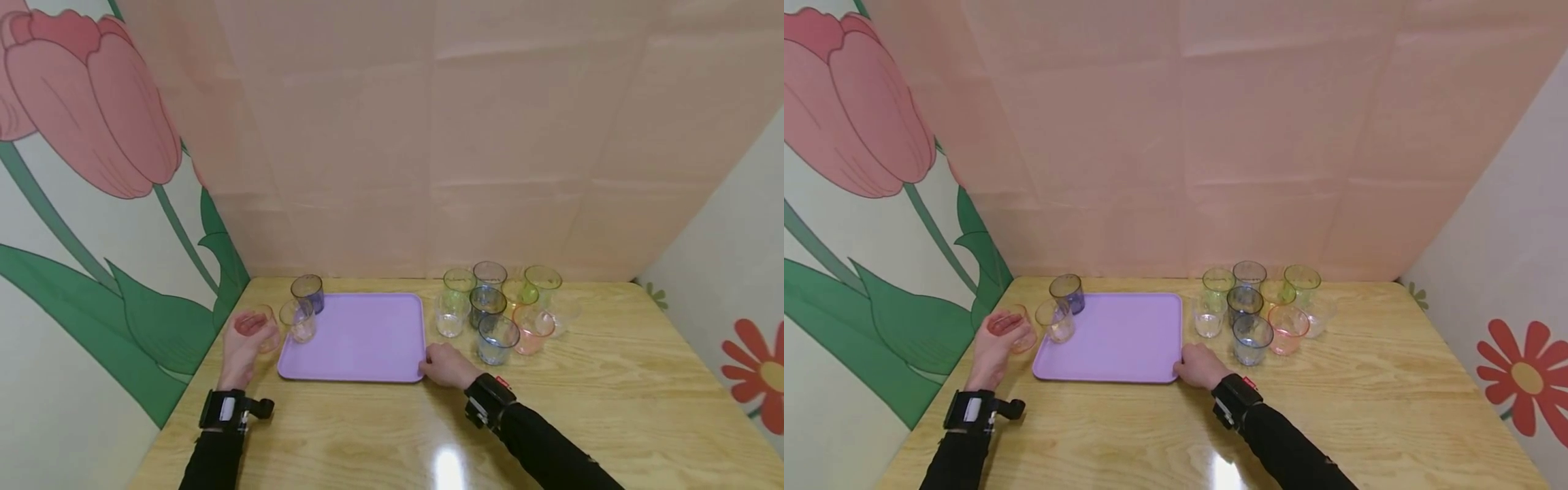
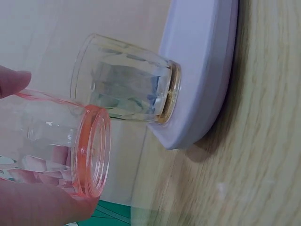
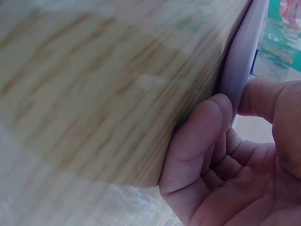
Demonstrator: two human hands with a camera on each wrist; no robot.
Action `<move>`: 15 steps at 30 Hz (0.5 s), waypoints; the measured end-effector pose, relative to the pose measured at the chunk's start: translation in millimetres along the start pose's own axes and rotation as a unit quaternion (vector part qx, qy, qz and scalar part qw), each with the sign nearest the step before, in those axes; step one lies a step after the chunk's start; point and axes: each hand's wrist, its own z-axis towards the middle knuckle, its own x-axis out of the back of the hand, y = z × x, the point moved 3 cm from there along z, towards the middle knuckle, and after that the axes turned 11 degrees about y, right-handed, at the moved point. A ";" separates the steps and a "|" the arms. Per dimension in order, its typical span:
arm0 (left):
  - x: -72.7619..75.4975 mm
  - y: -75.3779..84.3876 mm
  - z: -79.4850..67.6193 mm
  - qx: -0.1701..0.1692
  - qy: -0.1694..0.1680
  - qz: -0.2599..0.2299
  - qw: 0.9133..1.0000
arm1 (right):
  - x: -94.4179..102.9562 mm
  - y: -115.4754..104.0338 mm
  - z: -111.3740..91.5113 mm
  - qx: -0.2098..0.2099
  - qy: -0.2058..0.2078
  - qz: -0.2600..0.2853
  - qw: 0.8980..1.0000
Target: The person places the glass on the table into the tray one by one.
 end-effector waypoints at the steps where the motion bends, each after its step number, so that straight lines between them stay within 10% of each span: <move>1: 0.0 0.3 -1.0 -0.001 -0.004 0.001 1.000 | 0.6 -0.2 0.0 0.000 0.001 0.000 1.000; 15: -0.2 -3.1 -22.2 0.015 -0.082 0.024 0.996 | -1.8 2.4 1.6 0.000 -0.001 -0.001 1.000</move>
